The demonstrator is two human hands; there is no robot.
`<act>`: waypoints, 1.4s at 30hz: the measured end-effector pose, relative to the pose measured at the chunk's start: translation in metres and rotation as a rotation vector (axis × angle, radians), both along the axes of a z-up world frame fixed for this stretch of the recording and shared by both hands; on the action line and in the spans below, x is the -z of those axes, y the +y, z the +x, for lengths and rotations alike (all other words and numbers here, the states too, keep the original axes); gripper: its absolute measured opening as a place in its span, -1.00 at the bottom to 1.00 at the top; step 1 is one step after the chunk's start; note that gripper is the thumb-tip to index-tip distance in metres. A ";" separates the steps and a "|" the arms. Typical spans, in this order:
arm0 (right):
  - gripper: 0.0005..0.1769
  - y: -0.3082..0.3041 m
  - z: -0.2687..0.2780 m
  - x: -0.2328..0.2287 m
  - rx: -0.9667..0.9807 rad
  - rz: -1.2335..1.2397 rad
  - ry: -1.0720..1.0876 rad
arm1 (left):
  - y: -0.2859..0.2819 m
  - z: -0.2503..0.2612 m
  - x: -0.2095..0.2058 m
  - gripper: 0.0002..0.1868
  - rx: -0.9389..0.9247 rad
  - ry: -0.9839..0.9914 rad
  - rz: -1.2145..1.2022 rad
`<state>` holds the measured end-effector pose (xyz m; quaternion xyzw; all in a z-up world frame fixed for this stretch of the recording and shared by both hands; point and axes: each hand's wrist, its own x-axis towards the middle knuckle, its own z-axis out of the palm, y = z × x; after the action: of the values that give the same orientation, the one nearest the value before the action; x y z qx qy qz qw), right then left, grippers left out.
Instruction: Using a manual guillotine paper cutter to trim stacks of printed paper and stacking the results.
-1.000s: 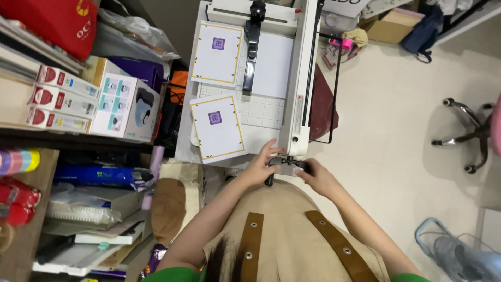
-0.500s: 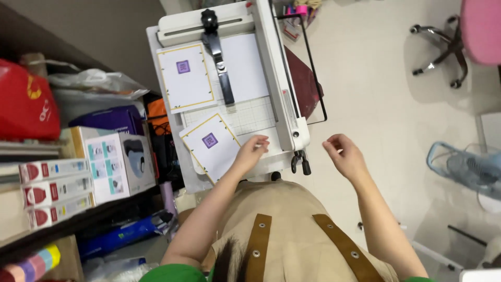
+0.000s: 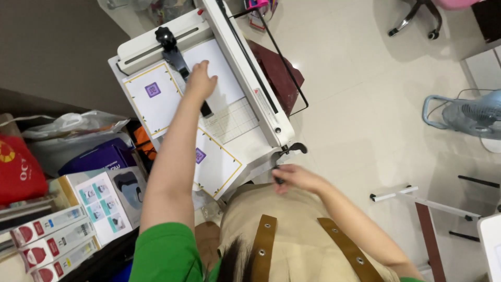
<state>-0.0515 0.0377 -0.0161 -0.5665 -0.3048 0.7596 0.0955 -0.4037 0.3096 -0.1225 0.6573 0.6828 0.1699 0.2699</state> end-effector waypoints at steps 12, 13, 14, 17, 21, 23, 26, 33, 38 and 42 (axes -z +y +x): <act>-0.50 -0.009 -0.022 -0.021 -0.808 0.444 -0.755 | 0.060 -0.012 -0.037 0.07 0.252 0.373 -0.181; -0.46 -0.012 -0.024 0.010 -0.764 0.443 -0.717 | 0.060 -0.011 -0.044 0.15 0.251 0.412 -0.186; -0.42 -0.017 -0.027 0.041 -0.724 0.440 -0.673 | 0.058 -0.012 -0.051 0.23 0.247 0.453 -0.197; -0.53 0.013 0.031 0.034 -0.694 0.354 -0.999 | 0.054 -0.009 -0.056 0.26 0.256 0.502 -0.204; -0.43 0.025 0.039 -0.070 -0.724 0.316 -0.911 | 0.051 -0.005 -0.050 0.32 0.250 0.555 -0.205; -0.48 0.013 0.021 -0.073 -0.784 0.390 -0.594 | 0.050 -0.005 -0.036 0.38 0.240 0.593 -0.148; -0.55 0.046 0.017 -0.098 -0.603 0.323 -0.312 | 0.030 0.014 -0.058 0.32 0.207 0.605 -0.166; -0.50 0.164 0.042 0.042 0.123 0.469 -0.395 | -0.001 0.046 -0.038 0.20 0.056 0.541 -0.201; -0.06 0.220 -0.031 0.099 0.083 0.339 -0.489 | -0.051 0.055 -0.038 -0.19 -0.054 0.354 0.068; -0.30 0.240 -0.047 0.158 0.215 0.401 -0.505 | -0.162 0.057 -0.048 -0.44 -0.233 0.125 0.309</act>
<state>-0.0984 0.2774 -0.1743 -0.7356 -0.4008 0.5057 0.2062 -0.3471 0.1476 -0.0747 0.6169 0.7353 0.2618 0.1014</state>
